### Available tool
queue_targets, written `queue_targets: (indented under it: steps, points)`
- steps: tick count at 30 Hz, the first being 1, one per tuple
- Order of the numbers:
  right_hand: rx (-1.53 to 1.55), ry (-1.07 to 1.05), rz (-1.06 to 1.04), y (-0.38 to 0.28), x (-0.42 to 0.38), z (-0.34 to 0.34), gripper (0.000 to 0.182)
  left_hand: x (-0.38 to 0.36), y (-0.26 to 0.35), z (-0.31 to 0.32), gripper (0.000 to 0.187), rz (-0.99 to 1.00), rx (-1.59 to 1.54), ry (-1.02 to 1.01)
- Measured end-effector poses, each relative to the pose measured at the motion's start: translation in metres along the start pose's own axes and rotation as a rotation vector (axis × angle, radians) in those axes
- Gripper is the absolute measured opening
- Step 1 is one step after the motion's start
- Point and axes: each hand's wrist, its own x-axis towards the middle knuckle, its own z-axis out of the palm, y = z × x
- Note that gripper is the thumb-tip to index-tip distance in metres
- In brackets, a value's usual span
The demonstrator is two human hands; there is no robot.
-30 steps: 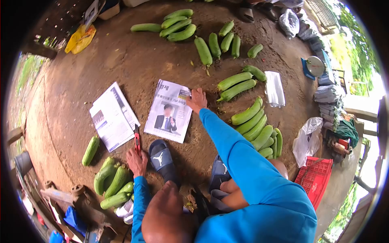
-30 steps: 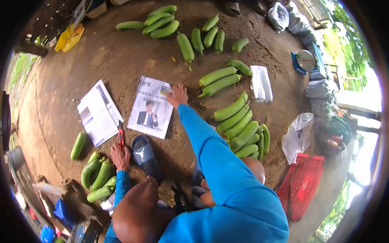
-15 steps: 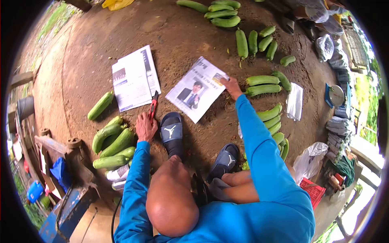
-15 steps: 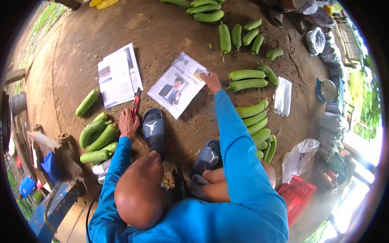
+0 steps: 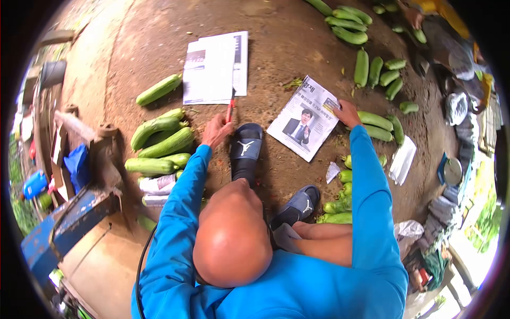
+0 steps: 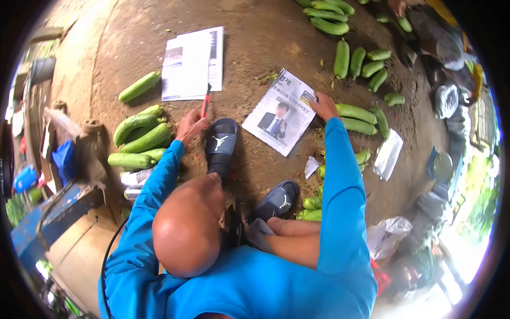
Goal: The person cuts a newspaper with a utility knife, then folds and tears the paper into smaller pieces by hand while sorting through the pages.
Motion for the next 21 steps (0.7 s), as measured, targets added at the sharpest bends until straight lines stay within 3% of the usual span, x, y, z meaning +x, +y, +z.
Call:
queue_targets:
  steps: [2,4,5,7,8,9,11,12,13,16,19,21]
  points:
    - [0.059,0.020,0.071,-0.009,-0.006,0.016,0.041,0.004,-0.006,0.007,0.035,-0.065,-0.187,-0.043]
    - [-0.117,0.538,-0.082,-0.017,-0.022,0.031,0.042,-0.004,0.014,-0.005,0.034,-0.161,-0.315,-0.084]
    - [-0.122,0.547,-0.093,-0.024,-0.030,0.033,0.042,-0.009,0.027,-0.010,0.033,-0.256,-0.439,-0.143]
    - [-0.043,0.802,0.093,-0.069,-0.041,0.042,0.041,-0.011,0.038,-0.015,0.033,-0.199,-0.543,-0.141]
    - [0.066,0.743,0.082,-0.091,-0.045,0.048,0.039,-0.018,0.052,-0.022,0.034,-0.140,-0.560,-0.177]
    - [0.292,0.504,-0.013,-0.078,-0.028,0.068,0.042,-0.023,0.065,-0.027,0.035,-0.076,-0.573,-0.215]
    - [1.057,0.067,0.150,-0.178,-0.077,0.055,0.056,-0.024,0.081,-0.027,0.033,-0.050,-0.598,-0.241]
    - [1.231,-0.102,0.168,-0.200,-0.085,0.064,0.068,-0.033,0.098,-0.034,0.033,-0.020,-0.611,-0.275]
    - [1.340,-0.192,0.158,-0.228,-0.102,0.064,0.067,-0.040,0.106,-0.038,0.033,-0.015,-0.621,-0.265]
    - [1.475,-0.156,0.126,-0.279,-0.135,0.081,0.054,-0.053,0.110,-0.037,0.034,0.259,-0.558,-0.360]
    - [1.456,0.001,0.134,-0.286,-0.163,0.106,0.038,-0.071,0.105,-0.040,0.042,0.289,-0.492,-0.458]
    - [1.093,0.328,-0.275,-0.282,-0.168,0.120,0.032,-0.080,0.102,-0.049,0.043,0.357,-0.476,-0.513]
